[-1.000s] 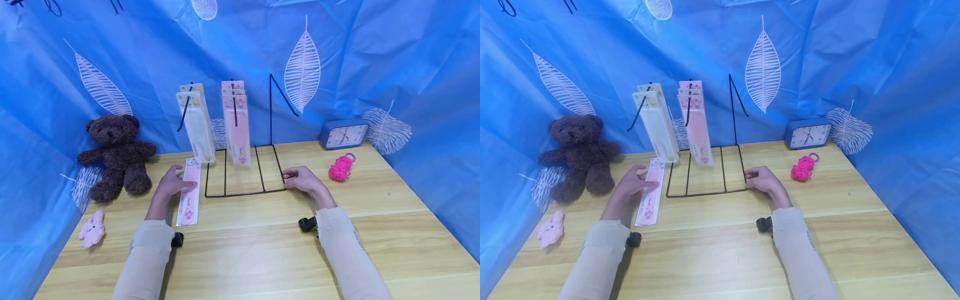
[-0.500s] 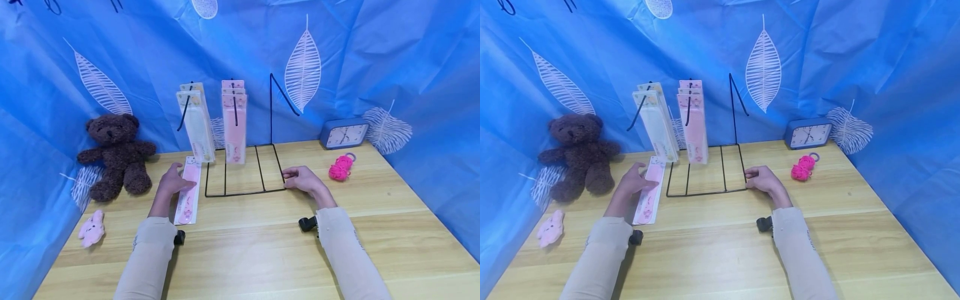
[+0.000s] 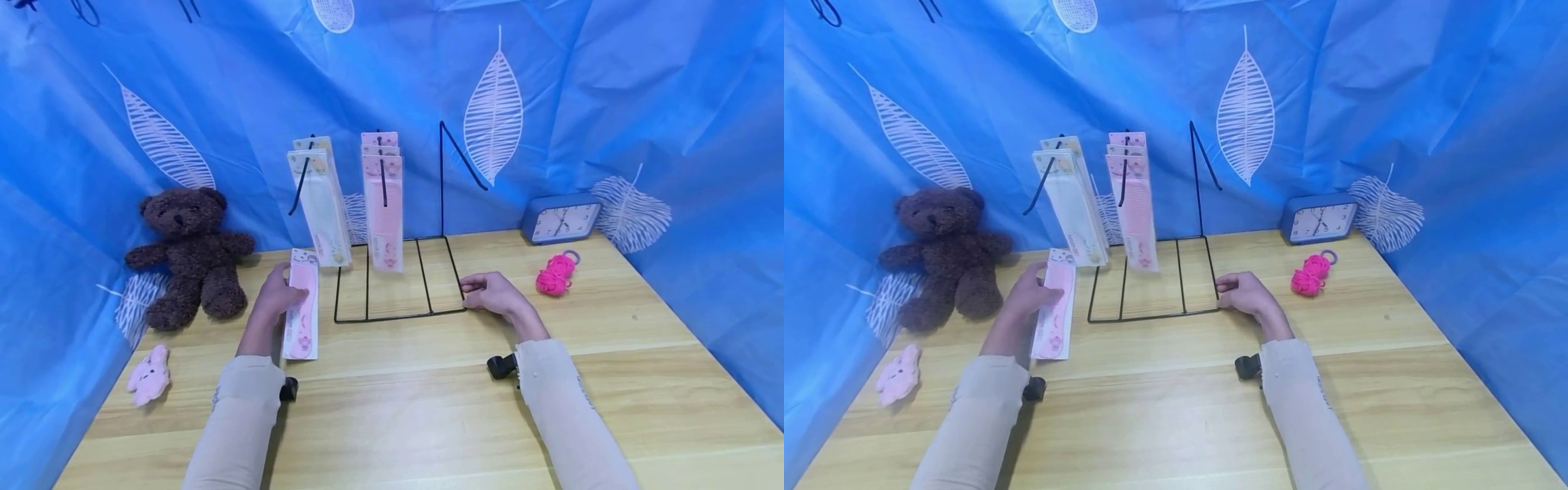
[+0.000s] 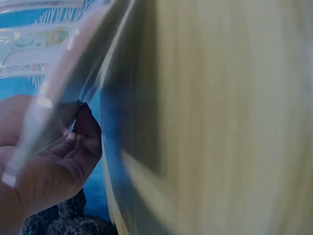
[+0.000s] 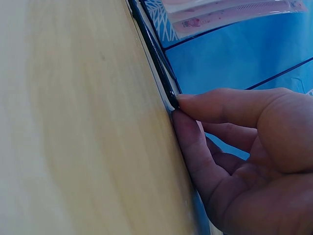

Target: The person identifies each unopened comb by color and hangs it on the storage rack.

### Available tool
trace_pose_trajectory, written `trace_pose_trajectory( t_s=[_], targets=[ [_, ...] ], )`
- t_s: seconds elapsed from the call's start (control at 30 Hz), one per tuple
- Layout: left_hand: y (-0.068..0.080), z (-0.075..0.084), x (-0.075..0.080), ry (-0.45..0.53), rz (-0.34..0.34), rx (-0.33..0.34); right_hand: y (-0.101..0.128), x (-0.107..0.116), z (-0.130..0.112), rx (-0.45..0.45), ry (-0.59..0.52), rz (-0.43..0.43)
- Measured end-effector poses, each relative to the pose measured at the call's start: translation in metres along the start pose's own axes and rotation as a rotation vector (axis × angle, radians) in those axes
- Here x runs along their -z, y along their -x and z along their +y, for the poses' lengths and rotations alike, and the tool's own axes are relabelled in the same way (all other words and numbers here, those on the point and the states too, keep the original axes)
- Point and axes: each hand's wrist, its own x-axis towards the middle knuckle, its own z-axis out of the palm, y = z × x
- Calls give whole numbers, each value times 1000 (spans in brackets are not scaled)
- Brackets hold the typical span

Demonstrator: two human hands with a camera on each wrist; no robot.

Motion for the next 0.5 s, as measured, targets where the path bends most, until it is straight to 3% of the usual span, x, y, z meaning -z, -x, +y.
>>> trace_pose_trajectory(
  t_s=[0.5],
  targets=[
    [9, 10, 13, 60, 178, -20, 2, 0, -1, 5, 3, 8]
  ],
)
